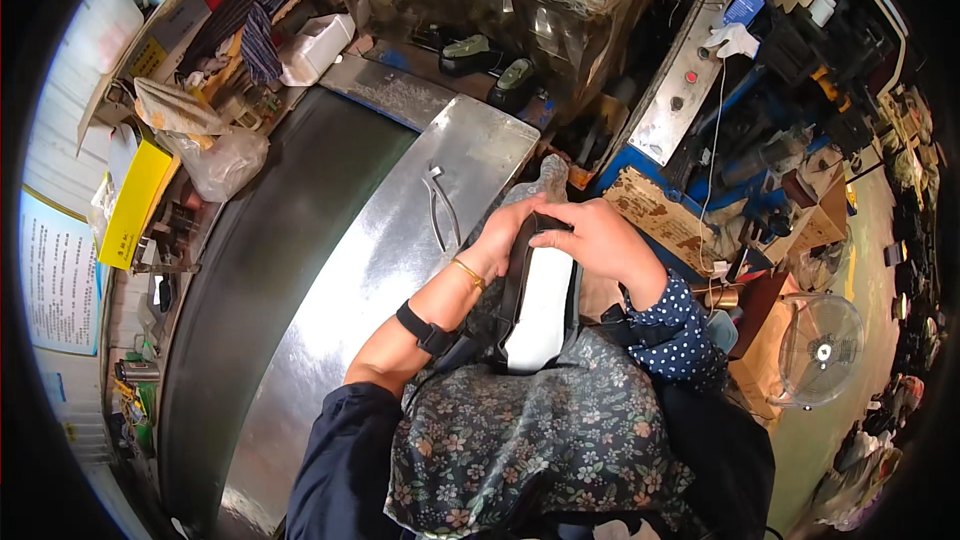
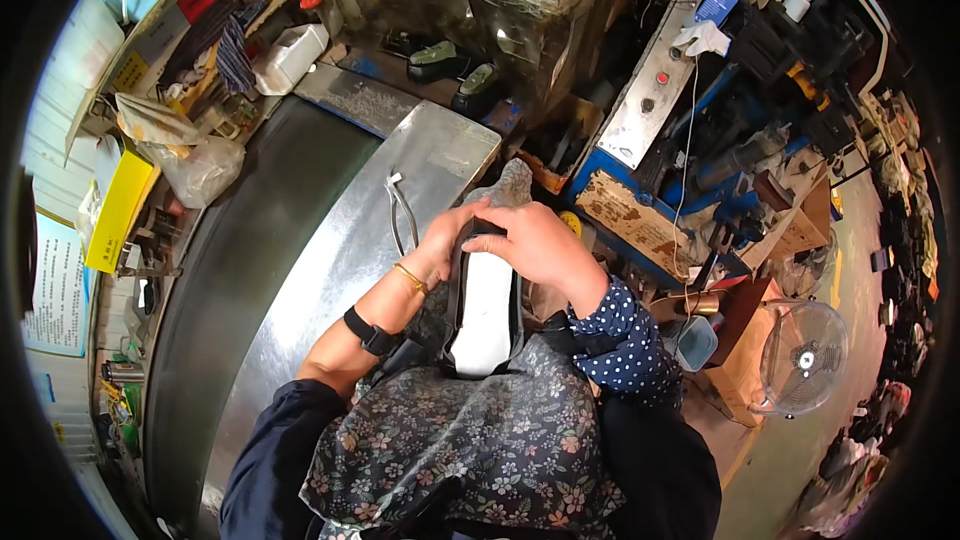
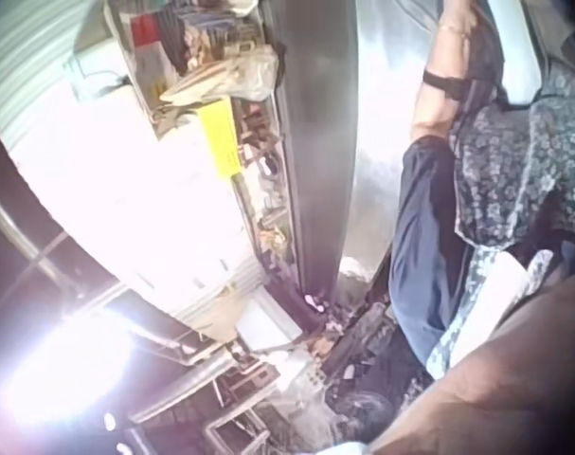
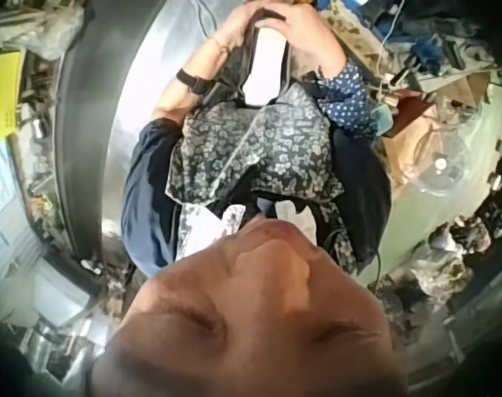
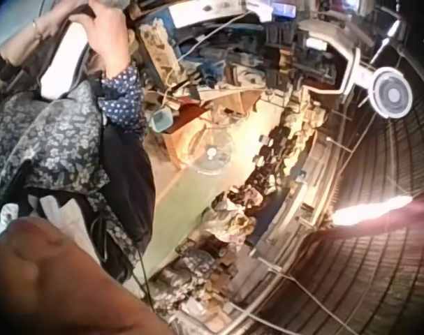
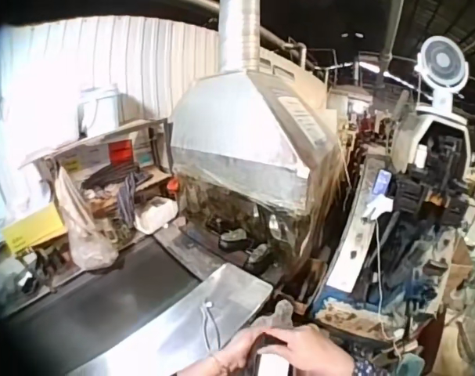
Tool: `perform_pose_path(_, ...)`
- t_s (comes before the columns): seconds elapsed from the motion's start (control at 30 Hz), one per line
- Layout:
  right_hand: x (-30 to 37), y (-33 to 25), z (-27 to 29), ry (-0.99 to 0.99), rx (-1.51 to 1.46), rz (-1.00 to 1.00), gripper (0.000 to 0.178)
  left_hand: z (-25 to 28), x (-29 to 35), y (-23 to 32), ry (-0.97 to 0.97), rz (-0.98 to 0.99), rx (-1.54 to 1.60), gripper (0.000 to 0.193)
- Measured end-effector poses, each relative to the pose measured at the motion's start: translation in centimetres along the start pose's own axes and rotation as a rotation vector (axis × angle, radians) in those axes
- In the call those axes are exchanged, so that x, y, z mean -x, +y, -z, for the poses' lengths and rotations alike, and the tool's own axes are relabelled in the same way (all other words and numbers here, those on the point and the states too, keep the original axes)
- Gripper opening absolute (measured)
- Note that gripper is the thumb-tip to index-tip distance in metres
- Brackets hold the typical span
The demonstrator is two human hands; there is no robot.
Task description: Operating a machine and handling shoes on a production line in a factory setting.
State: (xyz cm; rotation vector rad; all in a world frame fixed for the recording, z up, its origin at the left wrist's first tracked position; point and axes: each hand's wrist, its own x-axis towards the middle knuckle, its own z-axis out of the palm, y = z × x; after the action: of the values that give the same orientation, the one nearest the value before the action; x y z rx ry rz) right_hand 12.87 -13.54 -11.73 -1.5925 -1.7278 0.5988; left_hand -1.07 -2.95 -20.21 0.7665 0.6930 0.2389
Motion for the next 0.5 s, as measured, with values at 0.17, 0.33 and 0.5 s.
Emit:
perform_pose_path(0.17,-0.5,1.7,-0.6,-0.088,-0.131,-0.021,0.037,-0.7,1.6,0.2,0.108,-0.074,-0.062,0.045)
perform_pose_path(0.33,0.0,3.0,-3.8,0.023,-0.120,-0.136,0.049,2.1,1.0,-1.3,0.148,-0.540,-0.242,0.046)
perform_pose_path(0.5,12.3,7.5,-15.9,0.346,-0.564,-0.326,0.034,2.4,2.8,0.7,0.225,-0.938,-1.345,0.048)
